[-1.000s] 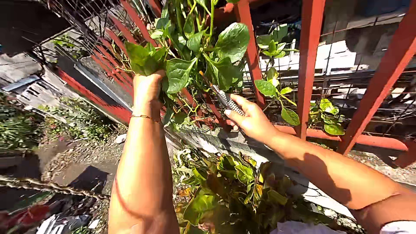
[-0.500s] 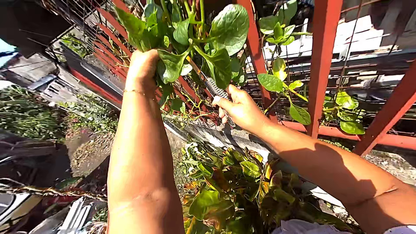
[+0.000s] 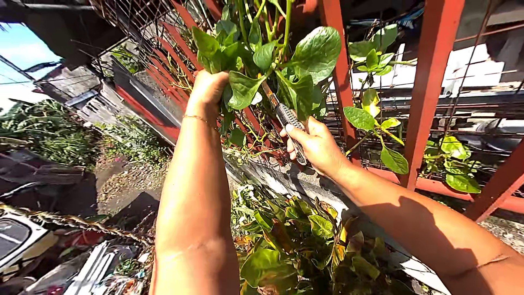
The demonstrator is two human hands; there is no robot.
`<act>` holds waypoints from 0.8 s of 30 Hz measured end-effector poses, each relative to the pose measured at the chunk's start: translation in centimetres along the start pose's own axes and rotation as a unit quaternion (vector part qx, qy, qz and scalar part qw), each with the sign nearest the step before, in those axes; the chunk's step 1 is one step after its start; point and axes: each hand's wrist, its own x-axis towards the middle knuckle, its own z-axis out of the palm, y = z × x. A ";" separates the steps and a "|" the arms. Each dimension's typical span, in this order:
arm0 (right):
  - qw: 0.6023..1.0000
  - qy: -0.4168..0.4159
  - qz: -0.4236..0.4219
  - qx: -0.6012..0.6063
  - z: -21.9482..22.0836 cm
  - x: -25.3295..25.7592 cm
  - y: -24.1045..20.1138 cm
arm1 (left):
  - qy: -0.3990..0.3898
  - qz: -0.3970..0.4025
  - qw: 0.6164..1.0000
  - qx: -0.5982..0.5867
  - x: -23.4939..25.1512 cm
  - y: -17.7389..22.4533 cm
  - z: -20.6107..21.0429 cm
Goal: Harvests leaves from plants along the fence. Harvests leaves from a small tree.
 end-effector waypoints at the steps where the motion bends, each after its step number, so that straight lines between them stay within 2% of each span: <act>1: 1.000 0.002 0.003 0.003 0.1 0.0 0.0 | -0.008 -0.001 1.000 -0.004 -0.1 0.1 0.2; 10: 1.000 0.015 0.004 0.004 -0.1 -0.1 -0.4 | -0.007 0.000 0.999 -0.053 -0.2 0.2 1.5; 17: 1.000 -0.007 -0.003 -0.011 0.0 -0.8 -0.3 | 0.006 0.079 0.986 -0.148 -1.1 -2.9 0.7; 24: 0.997 -0.026 0.037 -0.057 0.0 -0.6 -0.8 | 0.030 0.152 0.968 -0.197 -4.1 -3.5 1.6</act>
